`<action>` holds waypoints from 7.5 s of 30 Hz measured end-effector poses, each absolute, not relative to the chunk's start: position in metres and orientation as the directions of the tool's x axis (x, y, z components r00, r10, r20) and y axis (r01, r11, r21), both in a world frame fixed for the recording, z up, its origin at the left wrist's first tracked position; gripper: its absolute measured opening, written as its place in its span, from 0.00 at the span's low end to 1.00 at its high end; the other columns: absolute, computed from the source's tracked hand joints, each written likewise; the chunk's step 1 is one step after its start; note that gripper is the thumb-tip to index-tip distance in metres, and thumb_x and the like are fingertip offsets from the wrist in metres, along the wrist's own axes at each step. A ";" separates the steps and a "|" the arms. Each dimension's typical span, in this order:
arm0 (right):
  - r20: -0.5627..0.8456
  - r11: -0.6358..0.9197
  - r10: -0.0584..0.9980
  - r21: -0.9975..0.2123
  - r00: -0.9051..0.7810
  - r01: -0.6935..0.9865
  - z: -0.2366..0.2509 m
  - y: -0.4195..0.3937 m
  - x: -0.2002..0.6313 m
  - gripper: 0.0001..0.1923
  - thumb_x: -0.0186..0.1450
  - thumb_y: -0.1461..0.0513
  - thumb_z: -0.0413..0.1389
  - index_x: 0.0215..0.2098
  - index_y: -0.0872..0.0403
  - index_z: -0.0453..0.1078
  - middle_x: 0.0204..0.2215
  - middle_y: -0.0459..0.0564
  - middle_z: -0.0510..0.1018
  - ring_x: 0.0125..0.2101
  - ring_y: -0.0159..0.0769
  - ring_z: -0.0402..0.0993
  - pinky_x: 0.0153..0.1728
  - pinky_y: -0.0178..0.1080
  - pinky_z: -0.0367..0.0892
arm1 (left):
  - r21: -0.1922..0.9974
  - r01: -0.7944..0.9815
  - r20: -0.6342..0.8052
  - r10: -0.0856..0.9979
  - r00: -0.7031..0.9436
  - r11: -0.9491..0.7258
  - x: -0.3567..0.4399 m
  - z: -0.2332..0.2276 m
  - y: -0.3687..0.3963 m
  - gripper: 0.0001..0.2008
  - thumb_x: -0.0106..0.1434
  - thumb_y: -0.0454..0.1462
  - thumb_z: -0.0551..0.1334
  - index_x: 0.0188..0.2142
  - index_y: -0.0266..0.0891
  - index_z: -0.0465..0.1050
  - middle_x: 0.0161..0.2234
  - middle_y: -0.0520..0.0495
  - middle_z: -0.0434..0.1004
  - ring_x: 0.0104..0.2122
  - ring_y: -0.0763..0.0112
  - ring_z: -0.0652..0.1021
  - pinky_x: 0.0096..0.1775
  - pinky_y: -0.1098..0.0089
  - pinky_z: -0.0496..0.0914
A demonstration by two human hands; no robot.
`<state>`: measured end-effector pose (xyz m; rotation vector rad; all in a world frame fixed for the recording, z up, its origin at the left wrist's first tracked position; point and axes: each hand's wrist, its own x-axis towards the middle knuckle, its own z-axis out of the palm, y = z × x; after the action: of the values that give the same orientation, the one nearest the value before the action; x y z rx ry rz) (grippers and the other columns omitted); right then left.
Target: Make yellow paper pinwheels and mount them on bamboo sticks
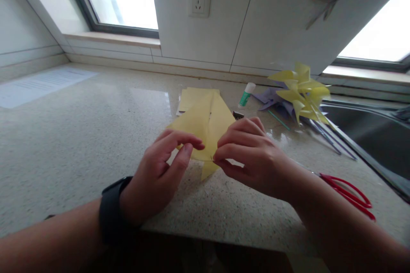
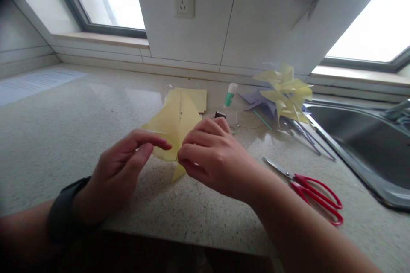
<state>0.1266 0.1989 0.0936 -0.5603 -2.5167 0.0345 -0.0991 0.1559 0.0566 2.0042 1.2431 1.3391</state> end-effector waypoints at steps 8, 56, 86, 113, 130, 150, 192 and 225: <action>0.427 0.941 0.330 -0.221 -0.842 0.256 0.097 0.198 0.126 0.05 0.70 0.64 0.55 0.36 0.53 0.73 0.35 0.48 0.78 0.42 0.37 0.67 0.49 0.42 0.62 | 0.834 0.370 0.415 0.907 0.069 -0.410 -0.109 0.090 0.171 0.09 0.68 0.37 0.61 0.47 0.41 0.78 0.43 0.46 0.82 0.41 0.66 0.80 0.43 0.65 0.73; 0.519 0.945 0.274 0.009 -0.810 0.326 0.092 0.188 0.123 0.04 0.70 0.66 0.57 0.38 0.53 0.73 0.38 0.45 0.80 0.45 0.39 0.67 0.48 0.45 0.60 | 0.978 0.206 -0.054 0.949 0.310 -0.012 -0.117 0.089 0.186 0.12 0.61 0.47 0.69 0.33 0.40 0.82 0.28 0.50 0.78 0.24 0.76 0.73 0.25 0.77 0.67; 0.704 0.842 0.416 -0.058 -0.575 0.537 0.087 0.187 0.115 0.02 0.66 0.64 0.62 0.34 0.51 0.75 0.35 0.46 0.81 0.42 0.41 0.66 0.46 0.44 0.64 | 0.888 0.401 0.145 0.966 0.216 -0.223 -0.098 0.094 0.162 0.07 0.64 0.40 0.65 0.33 0.45 0.82 0.30 0.54 0.83 0.30 0.71 0.78 0.33 0.72 0.70; 0.715 0.851 0.400 -0.058 -0.573 0.521 0.087 0.186 0.117 0.03 0.66 0.64 0.63 0.35 0.49 0.74 0.36 0.45 0.81 0.41 0.41 0.68 0.46 0.46 0.63 | 0.928 0.328 0.112 0.971 0.213 -0.179 -0.097 0.092 0.164 0.06 0.64 0.40 0.64 0.36 0.43 0.80 0.33 0.49 0.83 0.33 0.67 0.80 0.35 0.70 0.74; 0.740 0.812 0.465 -0.138 -0.486 0.567 0.086 0.186 0.113 0.03 0.64 0.63 0.64 0.34 0.49 0.74 0.34 0.45 0.82 0.42 0.42 0.69 0.46 0.48 0.59 | 0.894 0.405 0.130 0.976 0.177 -0.193 -0.092 0.095 0.155 0.08 0.62 0.41 0.65 0.38 0.42 0.80 0.27 0.50 0.79 0.25 0.72 0.74 0.24 0.74 0.66; 0.786 0.630 0.549 -0.166 -0.284 0.759 0.087 0.174 0.108 0.08 0.62 0.53 0.66 0.36 0.47 0.80 0.38 0.53 0.68 0.42 0.48 0.65 0.42 0.52 0.61 | 0.790 0.528 0.339 0.940 0.048 -0.312 -0.092 0.091 0.150 0.06 0.59 0.40 0.68 0.36 0.43 0.81 0.24 0.53 0.75 0.21 0.75 0.68 0.23 0.73 0.61; 0.124 0.167 0.908 -0.983 -0.400 0.075 0.076 0.173 0.089 0.07 0.67 0.59 0.58 0.41 0.54 0.68 0.23 0.42 0.76 0.18 0.25 0.70 0.14 0.26 0.65 | 0.585 0.564 0.611 0.774 0.166 -0.583 -0.097 0.071 0.160 0.04 0.61 0.34 0.68 0.35 0.44 0.76 0.31 0.53 0.78 0.30 0.70 0.74 0.37 0.66 0.70; 0.094 0.159 0.934 -0.973 -0.344 0.166 0.083 0.196 0.111 0.11 0.66 0.55 0.60 0.40 0.55 0.72 0.19 0.42 0.77 0.13 0.24 0.64 0.12 0.28 0.59 | 0.800 0.181 0.592 0.802 -0.083 -0.572 -0.126 0.060 0.201 0.07 0.67 0.37 0.66 0.44 0.41 0.76 0.41 0.48 0.81 0.38 0.71 0.79 0.37 0.70 0.74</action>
<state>0.1108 0.1961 0.0832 -1.0682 -1.6642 1.2555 -0.1260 0.2012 0.0605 1.7161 1.0622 1.7001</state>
